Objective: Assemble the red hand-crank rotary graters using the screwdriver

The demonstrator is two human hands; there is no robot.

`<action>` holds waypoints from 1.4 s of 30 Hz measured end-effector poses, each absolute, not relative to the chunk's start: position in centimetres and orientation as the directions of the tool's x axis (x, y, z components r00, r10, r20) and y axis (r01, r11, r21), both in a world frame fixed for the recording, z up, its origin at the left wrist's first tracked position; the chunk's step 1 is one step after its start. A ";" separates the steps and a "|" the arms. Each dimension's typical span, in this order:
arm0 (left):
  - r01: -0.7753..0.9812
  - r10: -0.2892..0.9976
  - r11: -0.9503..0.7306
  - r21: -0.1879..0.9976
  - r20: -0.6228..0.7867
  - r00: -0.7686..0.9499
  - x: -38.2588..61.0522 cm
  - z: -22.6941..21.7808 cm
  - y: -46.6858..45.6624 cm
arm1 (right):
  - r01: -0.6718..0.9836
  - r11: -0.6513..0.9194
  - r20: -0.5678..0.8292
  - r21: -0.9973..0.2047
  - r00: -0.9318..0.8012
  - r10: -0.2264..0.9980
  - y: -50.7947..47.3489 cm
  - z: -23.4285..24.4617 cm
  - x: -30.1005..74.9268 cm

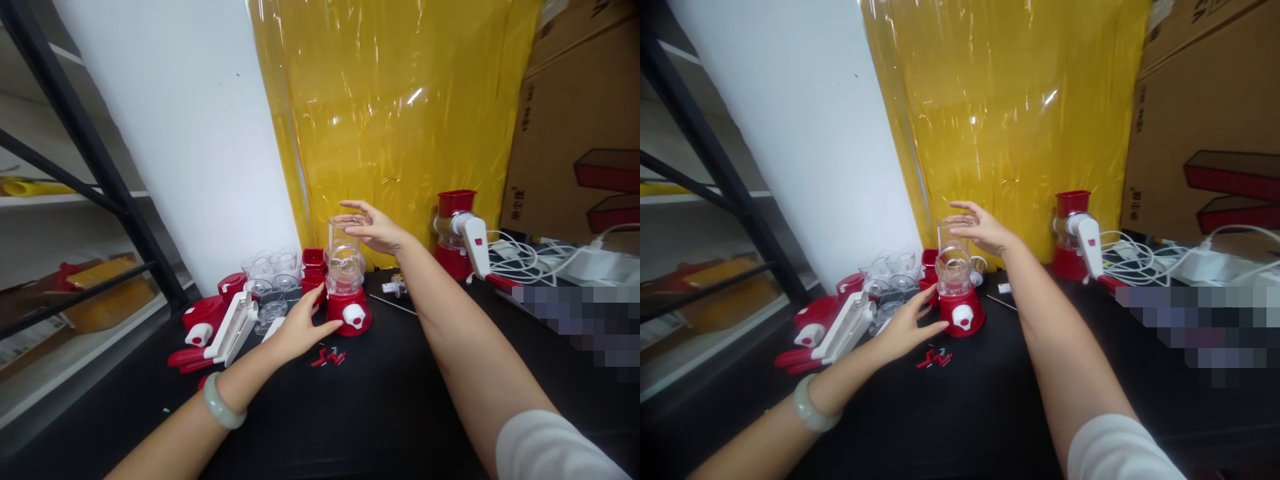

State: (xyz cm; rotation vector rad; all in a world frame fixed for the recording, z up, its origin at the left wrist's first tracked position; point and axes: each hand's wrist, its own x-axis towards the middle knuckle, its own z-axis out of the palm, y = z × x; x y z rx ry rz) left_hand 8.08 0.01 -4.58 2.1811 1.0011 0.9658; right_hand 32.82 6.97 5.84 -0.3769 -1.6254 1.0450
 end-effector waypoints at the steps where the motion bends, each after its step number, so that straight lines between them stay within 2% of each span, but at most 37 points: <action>1: 0.401 0.802 -0.568 0.719 0.374 0.466 8.5 -4.5 0.2 | -0.289 0.555 0.626 -0.780 -0.328 0.708 7.2 5.7 32.8; 10: 0.347 0.859 -0.458 0.818 0.307 0.409 10.3 -4.5 1.6 | -0.287 0.540 0.611 -0.791 -0.380 0.694 7.9 5.3 32.6; 18: 0.324 0.862 -0.446 0.834 0.304 0.405 10.3 -4.5 1.5 | -0.009 0.551 0.494 -0.835 -0.455 0.741 7.3 6.0 32.0; 25: 0.336 0.831 -0.505 0.795 0.345 0.436 10.2 -4.5 1.9 | 0.260 0.612 0.513 -0.747 -0.361 0.779 6.5 6.8 32.3; 30: 0.377 0.827 -0.528 0.761 0.360 0.432 10.3 -4.4 1.9 | 0.547 0.558 0.512 -0.624 -0.254 0.821 4.7 8.2 31.7; 35: 0.395 0.836 -0.522 0.756 0.361 0.414 10.3 -4.5 1.8 | 0.745 0.479 0.549 -0.465 -0.182 0.816 3.8 8.8 30.4; 39: 0.396 0.836 -0.527 0.752 0.377 0.398 10.4 -4.6 1.7 | 0.814 0.398 0.578 -0.423 -0.095 0.810 4.3 8.4 29.5; 42: 0.394 0.838 -0.522 0.757 0.370 0.400 10.5 -4.6 1.8 | 0.754 0.476 0.660 -0.453 -0.075 0.748 5.2 7.6 29.0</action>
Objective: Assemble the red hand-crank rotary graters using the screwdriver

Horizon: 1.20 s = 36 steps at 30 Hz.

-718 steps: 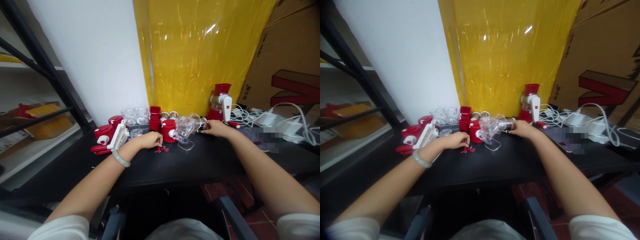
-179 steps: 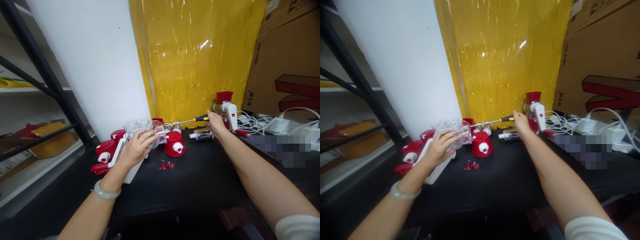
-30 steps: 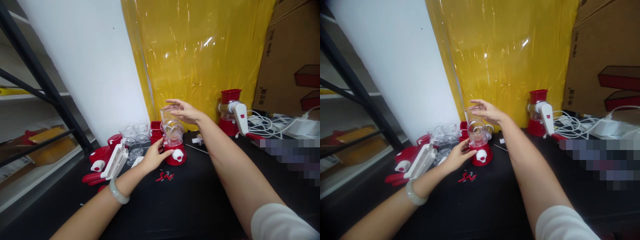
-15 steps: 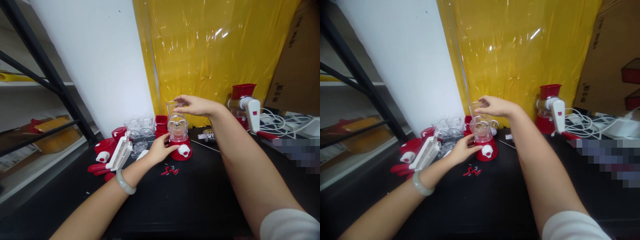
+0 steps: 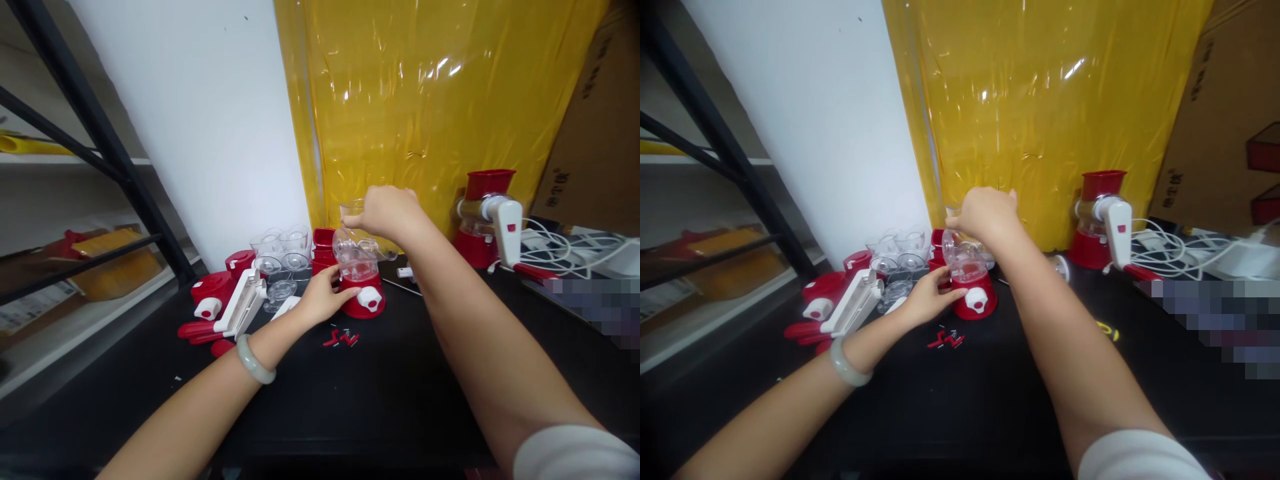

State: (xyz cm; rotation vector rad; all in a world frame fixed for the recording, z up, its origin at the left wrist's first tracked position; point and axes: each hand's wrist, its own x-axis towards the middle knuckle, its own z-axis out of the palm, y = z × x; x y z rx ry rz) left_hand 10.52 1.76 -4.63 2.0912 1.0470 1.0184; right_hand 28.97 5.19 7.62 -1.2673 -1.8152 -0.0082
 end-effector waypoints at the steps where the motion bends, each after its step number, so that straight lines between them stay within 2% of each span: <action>1: 0.395 0.842 -0.516 0.761 0.364 0.399 10.5 -4.6 1.8 | 0.724 0.509 0.681 -0.466 -0.074 0.729 5.4 7.4 28.8; 8: 0.394 0.880 -0.440 0.807 0.301 0.367 10.6 -4.4 2.0 | 0.619 0.555 0.688 -0.556 -0.032 0.725 5.0 6.1 26.8; 11: 0.385 0.895 -0.409 0.827 0.282 0.346 10.7 -4.4 2.1 | 0.650 0.545 0.722 -0.530 0.010 0.691 4.6 6.0 26.1; 14: 0.372 0.889 -0.420 0.828 0.291 0.354 10.6 -4.6 2.1 | 0.710 0.488 0.729 -0.508 0.054 0.682 4.0 6.2 25.8; 20: 0.319 0.829 -0.512 0.797 0.363 0.425 9.8 -5.1 2.4 | 0.803 0.355 0.646 -0.479 0.048 0.761 2.5 8.7 30.0; 24: 0.326 0.806 -0.542 0.775 0.371 0.461 9.2 -5.5 2.7 | 0.878 0.232 0.695 -0.420 0.147 0.704 2.3 8.2 37.1; 26: 0.323 0.814 -0.532 0.783 0.368 0.450 9.0 -5.4 2.6 | 0.903 0.137 0.612 -0.407 0.158 0.774 2.3 5.8 40.6; 28: 0.304 0.820 -0.527 0.793 0.381 0.427 8.8 -5.2 2.4 | 0.911 0.065 0.436 -0.407 0.131 0.890 2.3 2.4 43.5; 30: 0.287 0.817 -0.543 0.789 0.418 0.396 8.6 -4.9 2.0 | 0.889 0.068 0.268 -0.452 0.062 0.961 2.5 -1.0 45.4; 32: 0.291 0.796 -0.590 0.753 0.481 0.369 8.4 -4.6 1.6 | 0.824 0.116 0.123 -0.555 -0.057 0.991 2.7 -3.5 46.5; 34: 0.321 0.753 -0.655 0.684 0.557 0.350 8.1 -4.3 1.3 | 0.766 0.145 0.097 -0.627 -0.107 0.989 3.0 -4.8 46.9; 36: 0.376 0.702 -0.712 0.593 0.624 0.344 7.8 -4.0 1.1 | 0.745 0.155 0.111 -0.649 -0.108 0.988 3.0 -5.1 47.0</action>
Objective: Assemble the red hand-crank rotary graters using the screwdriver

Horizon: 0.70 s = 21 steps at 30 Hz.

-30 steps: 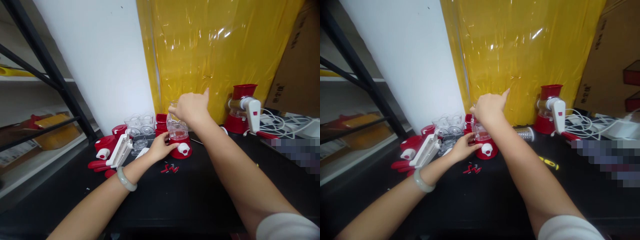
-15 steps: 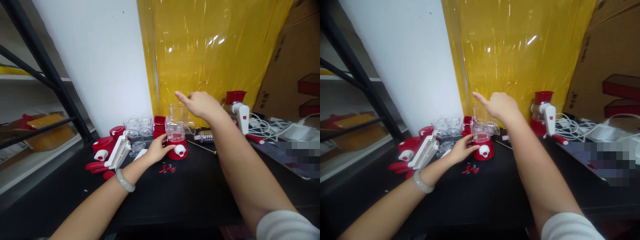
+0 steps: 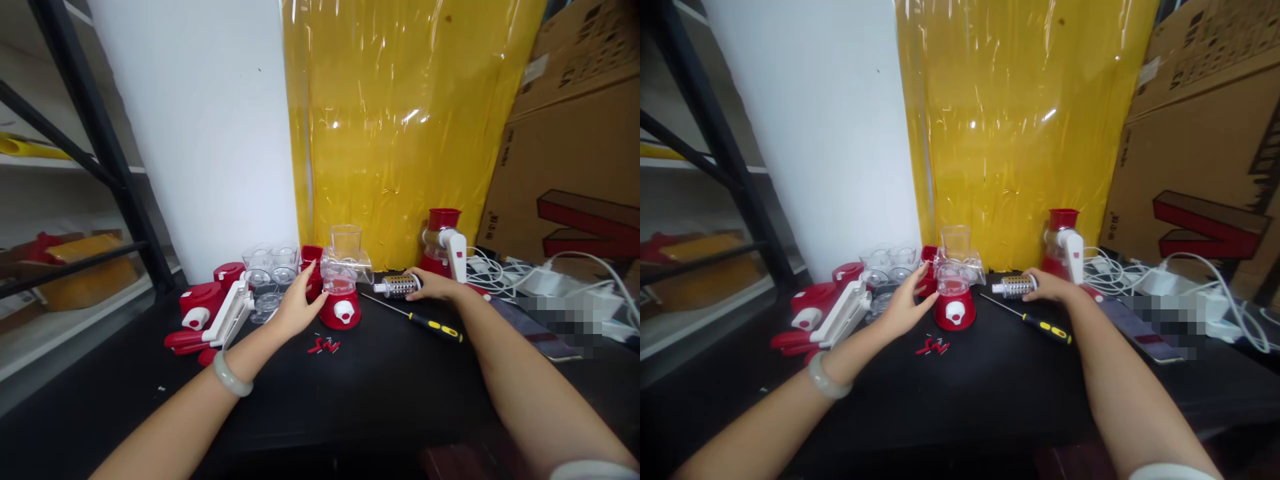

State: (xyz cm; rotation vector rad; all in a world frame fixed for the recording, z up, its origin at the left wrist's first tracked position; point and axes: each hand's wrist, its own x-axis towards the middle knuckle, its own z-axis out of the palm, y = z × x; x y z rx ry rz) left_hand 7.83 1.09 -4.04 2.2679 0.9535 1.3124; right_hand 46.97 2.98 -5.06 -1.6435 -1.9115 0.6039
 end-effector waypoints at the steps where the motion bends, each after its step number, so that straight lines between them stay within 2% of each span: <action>1: 0.408 0.679 -0.731 0.548 0.646 0.349 7.7 -3.9 1.0 | 0.744 0.155 0.120 -0.650 -0.100 0.988 2.9 -4.9 47.0; 4: 0.480 0.633 -0.760 0.438 0.667 0.393 7.4 -3.6 0.7 | 0.746 0.151 0.160 -0.649 -0.061 0.985 2.4 -3.7 46.8; 9: 0.524 0.590 -0.784 0.334 0.663 0.461 7.5 -3.5 0.2 | 0.706 0.192 0.310 -0.681 0.041 0.950 1.8 -2.2 45.5; 14: 0.554 0.596 -0.778 0.298 0.628 0.500 7.7 -3.8 -0.2 | 0.605 0.293 0.367 -0.740 -0.001 0.930 2.2 -2.4 44.0; 21: 0.574 0.600 -0.774 0.267 0.599 0.530 7.9 -3.9 -0.4 | 0.438 0.344 0.352 -0.830 -0.065 0.934 2.6 -3.2 42.0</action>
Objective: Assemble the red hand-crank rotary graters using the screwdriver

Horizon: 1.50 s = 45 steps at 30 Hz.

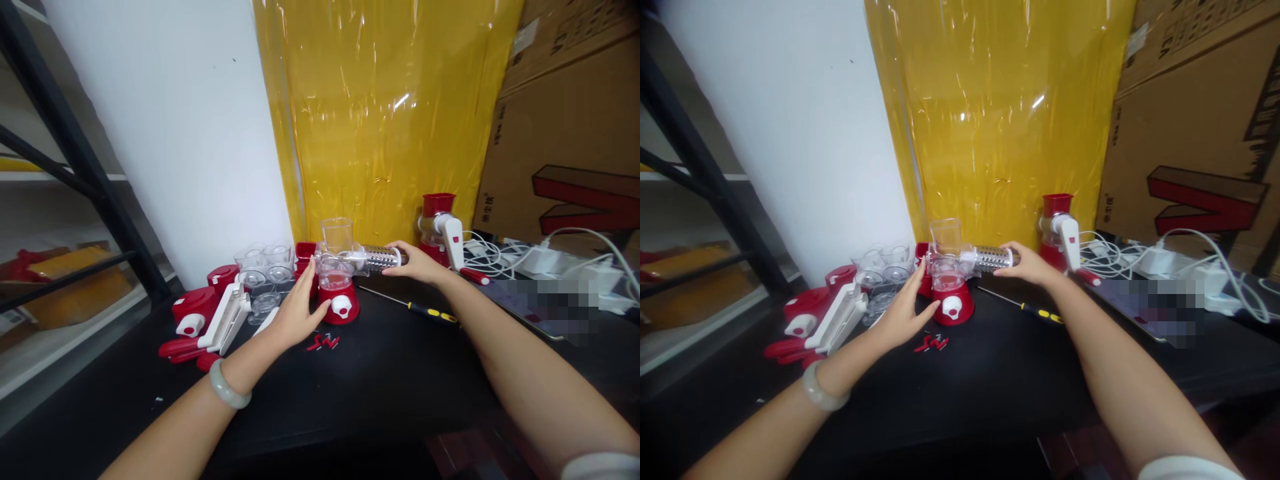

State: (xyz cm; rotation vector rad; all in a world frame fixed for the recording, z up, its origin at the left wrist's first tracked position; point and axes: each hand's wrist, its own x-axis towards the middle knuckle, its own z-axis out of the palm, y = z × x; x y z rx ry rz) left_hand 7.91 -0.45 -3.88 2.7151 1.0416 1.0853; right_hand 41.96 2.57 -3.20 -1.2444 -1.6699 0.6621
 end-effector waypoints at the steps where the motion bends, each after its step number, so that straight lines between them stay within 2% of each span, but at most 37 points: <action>1: 0.573 0.598 -0.775 0.265 0.600 0.532 7.9 -3.9 -0.4 | 0.432 0.346 0.352 -0.833 -0.070 0.933 2.5 -3.2 41.5; 4: 0.564 0.590 -0.783 0.264 0.603 0.538 7.9 -4.0 -0.4 | 0.427 0.369 0.377 -0.826 -0.069 0.924 2.2 -3.1 40.3; 8: 0.559 0.590 -0.785 0.266 0.596 0.545 8.0 -3.9 -0.5 | 0.341 0.430 0.422 -0.836 -0.100 0.901 2.1 -3.3 39.1; 13: 0.561 0.597 -0.782 0.271 0.586 0.548 7.9 -3.9 -0.5 | 0.270 0.413 0.408 -0.870 -0.079 0.910 2.6 -4.2 38.2; 18: 0.552 0.593 -0.787 0.276 0.582 0.556 7.9 -3.9 -0.5 | 0.211 0.409 0.378 -0.888 -0.170 0.910 2.7 -4.6 36.9; 20: 0.549 0.595 -0.787 0.281 0.578 0.558 7.9 -3.9 -0.5 | 0.255 0.468 0.443 -0.846 -0.153 0.883 2.6 -4.4 36.5; 23: 0.550 0.602 -0.784 0.290 0.572 0.557 7.9 -3.9 -0.5 | 0.406 0.559 0.598 -0.723 -0.039 0.801 2.3 -4.1 36.1; 25: 0.550 0.603 -0.782 0.292 0.575 0.553 7.9 -3.9 -0.4 | 0.422 0.572 0.646 -0.704 0.044 0.762 2.3 -4.0 35.8; 27: 0.552 0.604 -0.781 0.291 0.576 0.551 7.9 -3.9 -0.4 | 0.287 0.569 0.612 -0.771 0.083 0.786 2.3 -4.0 35.4; 29: 0.553 0.603 -0.782 0.288 0.578 0.550 7.8 -4.0 -0.4 | 0.055 0.530 0.532 -0.846 0.078 0.843 2.3 -4.1 34.8; 31: 0.547 0.595 -0.787 0.285 0.582 0.554 7.8 -4.0 -0.4 | -0.154 0.465 0.464 -0.872 0.044 0.885 2.2 -4.1 34.2; 33: 0.539 0.586 -0.794 0.282 0.589 0.556 7.8 -4.1 -0.3 | -0.274 0.416 0.430 -0.867 0.011 0.903 2.0 -4.0 33.7; 39: 0.508 0.577 -0.804 0.308 0.609 0.544 7.9 -4.0 -0.5 | -0.389 0.373 0.408 -0.843 -0.009 0.913 1.3 -3.6 33.3; 45: 0.457 0.585 -0.808 0.373 0.605 0.540 7.8 -3.7 -0.7 | -0.345 0.415 0.442 -0.842 0.002 0.897 1.2 -3.5 33.3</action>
